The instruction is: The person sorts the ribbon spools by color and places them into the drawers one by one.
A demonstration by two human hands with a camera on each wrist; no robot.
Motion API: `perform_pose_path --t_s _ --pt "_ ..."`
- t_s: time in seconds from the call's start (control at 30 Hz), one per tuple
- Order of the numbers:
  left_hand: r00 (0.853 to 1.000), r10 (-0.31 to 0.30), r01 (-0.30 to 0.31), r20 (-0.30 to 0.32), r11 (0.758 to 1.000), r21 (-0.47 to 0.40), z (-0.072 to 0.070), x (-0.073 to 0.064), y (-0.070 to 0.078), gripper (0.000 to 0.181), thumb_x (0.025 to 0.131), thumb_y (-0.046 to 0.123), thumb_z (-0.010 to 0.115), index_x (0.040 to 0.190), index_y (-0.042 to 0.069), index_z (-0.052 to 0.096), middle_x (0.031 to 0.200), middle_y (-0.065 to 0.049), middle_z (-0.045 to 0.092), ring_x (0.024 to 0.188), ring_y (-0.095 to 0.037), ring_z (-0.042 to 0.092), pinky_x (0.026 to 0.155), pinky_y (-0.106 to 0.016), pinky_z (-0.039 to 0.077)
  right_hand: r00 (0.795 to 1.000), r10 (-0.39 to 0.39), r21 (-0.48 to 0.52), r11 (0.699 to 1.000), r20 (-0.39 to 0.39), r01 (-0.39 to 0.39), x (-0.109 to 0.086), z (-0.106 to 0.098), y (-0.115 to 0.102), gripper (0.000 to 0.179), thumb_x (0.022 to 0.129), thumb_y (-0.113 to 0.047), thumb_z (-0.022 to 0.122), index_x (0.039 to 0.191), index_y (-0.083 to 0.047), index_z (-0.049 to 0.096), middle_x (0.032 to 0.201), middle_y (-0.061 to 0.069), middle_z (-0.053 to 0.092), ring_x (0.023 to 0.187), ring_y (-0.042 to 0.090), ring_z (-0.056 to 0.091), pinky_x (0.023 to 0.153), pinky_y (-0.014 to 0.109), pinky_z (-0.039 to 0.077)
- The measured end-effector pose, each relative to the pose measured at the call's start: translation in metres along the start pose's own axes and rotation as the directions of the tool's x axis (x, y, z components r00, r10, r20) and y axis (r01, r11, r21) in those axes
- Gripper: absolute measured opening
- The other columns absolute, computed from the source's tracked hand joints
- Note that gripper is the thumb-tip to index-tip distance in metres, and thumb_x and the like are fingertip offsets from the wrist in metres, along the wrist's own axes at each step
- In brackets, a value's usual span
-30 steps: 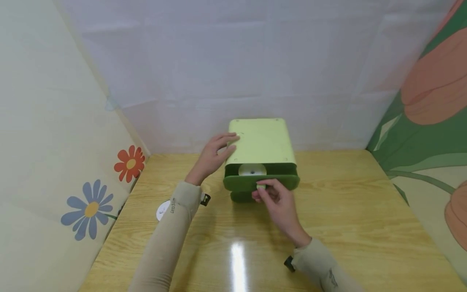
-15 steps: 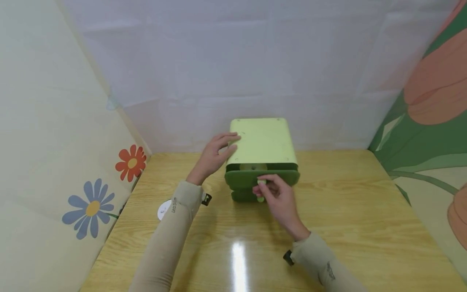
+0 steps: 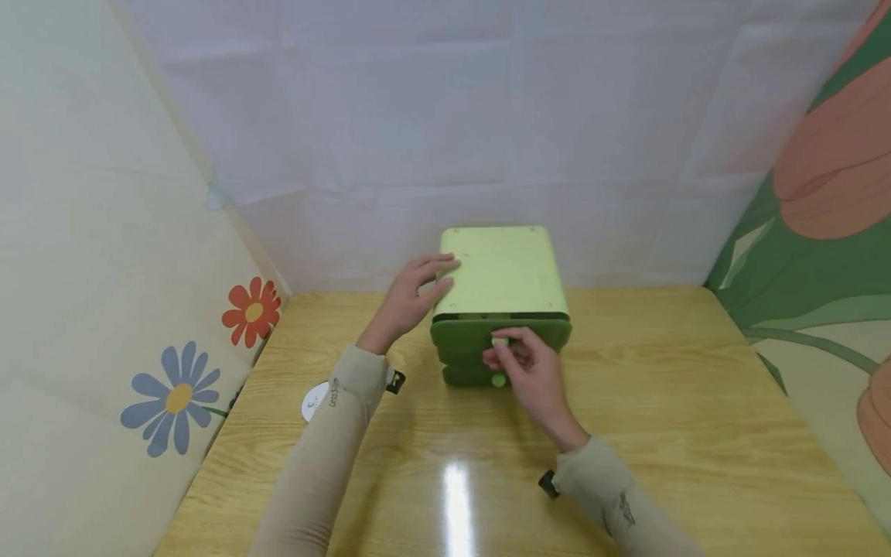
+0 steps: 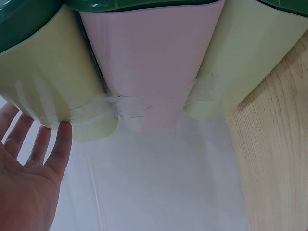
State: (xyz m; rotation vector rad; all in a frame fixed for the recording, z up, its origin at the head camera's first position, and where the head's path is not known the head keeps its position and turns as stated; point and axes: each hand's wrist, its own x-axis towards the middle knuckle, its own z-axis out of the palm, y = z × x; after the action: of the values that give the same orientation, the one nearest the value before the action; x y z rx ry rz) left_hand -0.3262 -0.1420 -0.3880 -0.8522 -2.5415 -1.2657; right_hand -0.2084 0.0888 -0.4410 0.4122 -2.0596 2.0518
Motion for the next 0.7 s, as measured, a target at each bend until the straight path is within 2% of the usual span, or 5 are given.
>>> perform_pose_path --t_s 0.23,0.37,0.6,0.7 --pt "1.0 0.002 -0.002 -0.002 1.0 -0.002 0.0006 -0.0002 0.0001 0.043 0.108 0.039 0.055 0.146 0.021 0.06 0.157 0.002 0.05 0.148 -0.021 0.041 0.117 -0.045 0.044 1.0 -0.009 -0.001 1.0 -0.003 0.009 0.0033 -0.0003 0.0023 0.018 0.102 -0.008 0.065 0.119 -0.002 0.067 0.099 0.021 0.077 0.086 0.029 0.076 0.08 0.053 0.062" --pt "1.0 0.004 -0.004 -0.003 1.0 0.004 0.0005 -0.0006 -0.0012 0.042 0.108 0.038 0.055 0.146 0.02 0.06 0.157 0.001 0.05 0.148 -0.021 0.041 0.117 -0.045 0.044 1.0 0.002 0.001 1.0 -0.005 -0.002 0.0047 -0.0006 0.0035 0.018 0.102 -0.008 0.065 0.119 -0.003 0.067 0.099 0.021 0.077 0.087 0.028 0.076 0.082 0.055 0.062" --pt "1.0 0.002 -0.002 -0.007 1.0 -0.007 0.0016 -0.0012 -0.0006 0.042 0.108 0.037 0.056 0.146 0.02 0.061 0.157 0.002 0.05 0.147 -0.02 0.042 0.117 -0.044 0.045 1.0 -0.006 -0.024 1.0 -0.008 0.006 0.0081 -0.0008 0.0051 0.018 0.102 -0.008 0.064 0.119 -0.002 0.067 0.099 0.02 0.077 0.087 0.029 0.076 0.079 0.037 0.065" --pt "1.0 -0.005 0.005 -0.008 1.0 -0.008 0.0017 -0.0013 -0.0001 0.042 0.108 0.037 0.056 0.146 0.021 0.061 0.157 0.003 0.05 0.147 -0.02 0.042 0.116 -0.044 0.045 1.0 -0.006 -0.03 1.0 -0.01 0.006 0.0097 -0.0007 0.0057 0.018 0.102 -0.008 0.064 0.119 -0.003 0.067 0.099 0.02 0.077 0.087 0.029 0.076 0.078 0.034 0.064"
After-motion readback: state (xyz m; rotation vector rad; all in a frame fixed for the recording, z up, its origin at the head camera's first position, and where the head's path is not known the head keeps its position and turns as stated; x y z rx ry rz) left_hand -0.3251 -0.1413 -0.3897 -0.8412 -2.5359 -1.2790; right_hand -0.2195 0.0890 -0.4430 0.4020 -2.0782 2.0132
